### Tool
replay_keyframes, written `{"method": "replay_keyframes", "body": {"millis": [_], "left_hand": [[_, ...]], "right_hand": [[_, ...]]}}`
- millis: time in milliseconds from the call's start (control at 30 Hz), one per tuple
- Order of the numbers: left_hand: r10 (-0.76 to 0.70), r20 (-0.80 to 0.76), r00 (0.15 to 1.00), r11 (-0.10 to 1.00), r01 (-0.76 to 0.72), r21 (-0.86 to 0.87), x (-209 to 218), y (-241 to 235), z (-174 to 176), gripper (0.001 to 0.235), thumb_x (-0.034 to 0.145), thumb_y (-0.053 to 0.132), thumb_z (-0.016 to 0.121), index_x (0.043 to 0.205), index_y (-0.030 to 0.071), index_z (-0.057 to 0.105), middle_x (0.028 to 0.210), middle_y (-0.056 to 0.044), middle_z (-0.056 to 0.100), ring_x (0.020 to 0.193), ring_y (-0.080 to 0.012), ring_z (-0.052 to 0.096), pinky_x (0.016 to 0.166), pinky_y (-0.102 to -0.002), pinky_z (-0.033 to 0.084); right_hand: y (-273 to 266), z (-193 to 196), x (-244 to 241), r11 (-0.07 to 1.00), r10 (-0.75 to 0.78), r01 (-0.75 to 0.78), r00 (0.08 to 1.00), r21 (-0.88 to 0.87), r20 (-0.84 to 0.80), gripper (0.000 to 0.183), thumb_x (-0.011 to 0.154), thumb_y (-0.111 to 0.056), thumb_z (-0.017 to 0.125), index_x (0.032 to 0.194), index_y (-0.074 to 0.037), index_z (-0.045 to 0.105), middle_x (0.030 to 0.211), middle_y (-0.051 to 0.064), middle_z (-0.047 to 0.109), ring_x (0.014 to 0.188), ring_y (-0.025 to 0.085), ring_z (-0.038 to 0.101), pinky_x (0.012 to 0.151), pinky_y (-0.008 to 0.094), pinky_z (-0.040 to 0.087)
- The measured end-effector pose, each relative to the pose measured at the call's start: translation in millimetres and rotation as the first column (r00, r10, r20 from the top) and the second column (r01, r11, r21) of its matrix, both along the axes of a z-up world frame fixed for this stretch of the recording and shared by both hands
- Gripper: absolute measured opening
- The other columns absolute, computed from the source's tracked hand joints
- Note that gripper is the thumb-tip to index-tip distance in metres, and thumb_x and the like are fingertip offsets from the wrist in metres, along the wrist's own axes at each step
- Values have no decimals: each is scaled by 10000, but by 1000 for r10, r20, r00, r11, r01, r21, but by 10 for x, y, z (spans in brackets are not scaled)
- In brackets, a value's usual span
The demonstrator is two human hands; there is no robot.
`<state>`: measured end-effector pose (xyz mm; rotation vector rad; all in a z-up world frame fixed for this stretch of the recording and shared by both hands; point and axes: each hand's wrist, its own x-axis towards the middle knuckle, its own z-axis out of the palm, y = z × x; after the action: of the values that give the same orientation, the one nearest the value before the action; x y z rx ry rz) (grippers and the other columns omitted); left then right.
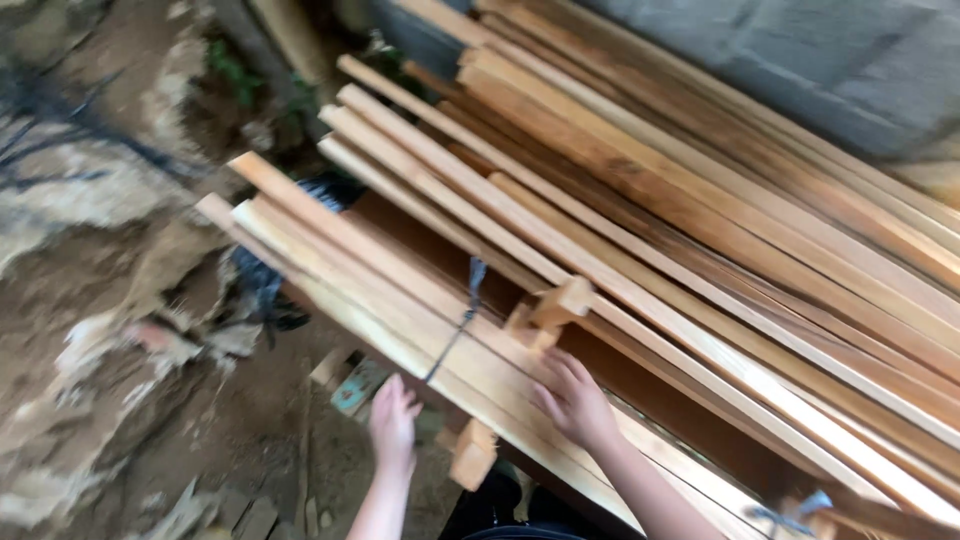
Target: The person bundles thin wooden planks together using black plastic ties. They wrap the ties around the planks, pull them tight, and secure them with knots. The person then lifts the completed bundle and places it on a nearby wooden surface.
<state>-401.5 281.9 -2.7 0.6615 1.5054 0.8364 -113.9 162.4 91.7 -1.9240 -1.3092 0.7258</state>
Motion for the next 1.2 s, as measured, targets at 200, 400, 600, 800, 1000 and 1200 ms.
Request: {"method": "replay_keyframes", "body": {"millis": [200, 400, 600, 800, 1000, 1200], "left_hand": [[-470, -50, 881, 815, 412, -408, -900, -1022, -1304, 385, 983, 310, 523, 1165, 46, 736, 902, -204, 801, 798, -290, 760, 699, -442, 576], [-869, 145, 473, 358, 803, -476, 129, -1479, -865, 378, 1016, 307, 555, 1172, 35, 766, 1099, -89, 819, 1053, -164, 762, 892, -354, 574], [-629, 497, 598, 356, 790, -499, 685, -1515, -658, 498, 972, 268, 565, 1391, 0, 543, 1384, -172, 664, 1261, -275, 660, 1028, -437, 544], [-394, 528, 752, 424, 658, -622, 1245, -1616, -2, 638, 950, 257, 659, 1484, -7, 430, 1422, -241, 583, 1302, -337, 607, 1054, -447, 504], [-298, 488, 821, 462, 571, -679, 1262, -1650, -192, 347, 911, 121, 606, 1210, -29, 513, 1281, -276, 629, 1211, -405, 657, 1003, -490, 552], [-248, 489, 836, 470, 545, -694, 1265, -1677, -244, 144, 841, -11, 511, 977, -59, 505, 1146, -302, 634, 1099, -434, 660, 918, -518, 617]], "right_hand": [[-1449, -113, 652, 915, -273, 296, 955, -273, 119, 485, 907, -433, 651, 1233, -77, 695, 1264, 119, 709, 1195, 309, 666, 1003, 429, 540], [-1516, 152, 957, 621, -155, 137, 987, -772, 50, 863, 784, -776, 584, 1376, -150, 638, 1256, 164, 721, 1209, 313, 686, 1050, 427, 542], [-1418, -186, 1243, 577, -150, -84, 967, -813, -207, 1184, 605, -895, 680, 1448, -72, 567, 1459, 199, 574, 1381, 343, 549, 1149, 430, 451], [-1395, -610, 1319, 544, -175, -230, 910, -807, -377, 1316, 509, -914, 696, 1484, -47, 527, 1560, 223, 466, 1480, 401, 400, 1222, 538, 318], [-1269, -531, 1293, 528, -116, -271, 916, -805, -385, 1358, 459, -976, 588, 1463, -62, 577, 1586, 205, 430, 1505, 391, 347, 1245, 556, 231], [-1292, -330, 1321, 591, -65, -216, 947, -777, -313, 1327, 534, -957, 620, 1449, 0, 550, 1510, 245, 514, 1417, 393, 491, 1180, 489, 398]]}}
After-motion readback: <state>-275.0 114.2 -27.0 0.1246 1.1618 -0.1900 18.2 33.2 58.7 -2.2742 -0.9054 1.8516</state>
